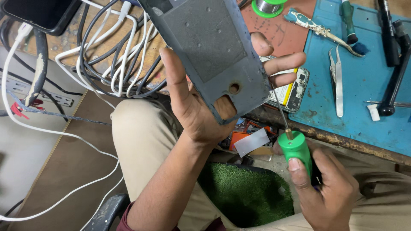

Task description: The person uses a green electric screwdriver to remove screws from a light blue phone back cover, then places it aside. They apply a strip of white tape over the battery connector area on the exposed phone chassis and use the screwdriver to pry along the chassis edge.

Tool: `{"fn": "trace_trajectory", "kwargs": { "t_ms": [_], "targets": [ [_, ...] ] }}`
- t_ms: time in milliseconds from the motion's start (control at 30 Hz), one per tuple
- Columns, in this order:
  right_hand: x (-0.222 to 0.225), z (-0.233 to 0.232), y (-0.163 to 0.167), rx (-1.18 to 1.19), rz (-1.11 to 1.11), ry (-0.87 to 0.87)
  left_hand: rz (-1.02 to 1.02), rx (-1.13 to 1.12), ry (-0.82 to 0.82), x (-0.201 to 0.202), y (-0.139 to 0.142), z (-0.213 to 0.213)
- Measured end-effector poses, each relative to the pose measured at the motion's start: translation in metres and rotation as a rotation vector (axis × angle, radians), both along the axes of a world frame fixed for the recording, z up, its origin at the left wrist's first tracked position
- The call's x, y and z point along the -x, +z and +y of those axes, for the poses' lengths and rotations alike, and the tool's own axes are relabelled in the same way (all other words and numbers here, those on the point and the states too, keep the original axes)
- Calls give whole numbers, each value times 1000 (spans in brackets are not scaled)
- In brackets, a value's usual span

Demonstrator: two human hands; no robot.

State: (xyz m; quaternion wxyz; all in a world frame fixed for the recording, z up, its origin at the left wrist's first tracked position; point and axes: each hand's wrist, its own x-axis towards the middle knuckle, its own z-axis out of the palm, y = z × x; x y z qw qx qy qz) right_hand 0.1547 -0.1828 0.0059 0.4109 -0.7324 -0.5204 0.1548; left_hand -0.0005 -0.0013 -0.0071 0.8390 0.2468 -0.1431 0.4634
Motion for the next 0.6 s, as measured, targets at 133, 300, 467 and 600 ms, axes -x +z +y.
{"fn": "trace_trajectory", "kwargs": {
  "t_ms": [133,300,467,600],
  "targets": [
    [-3,-2,-1,15,88,-31,14,-31,17,-1,3,0],
    [-4,-5,-1,-21,168,131,9,64,20,-1,8,0],
    [1,0,2,125,48,110,6,75,16,-2,8,0],
    [3,2,11,51,100,73,72,55,30,-4,5,0]
  ]
}}
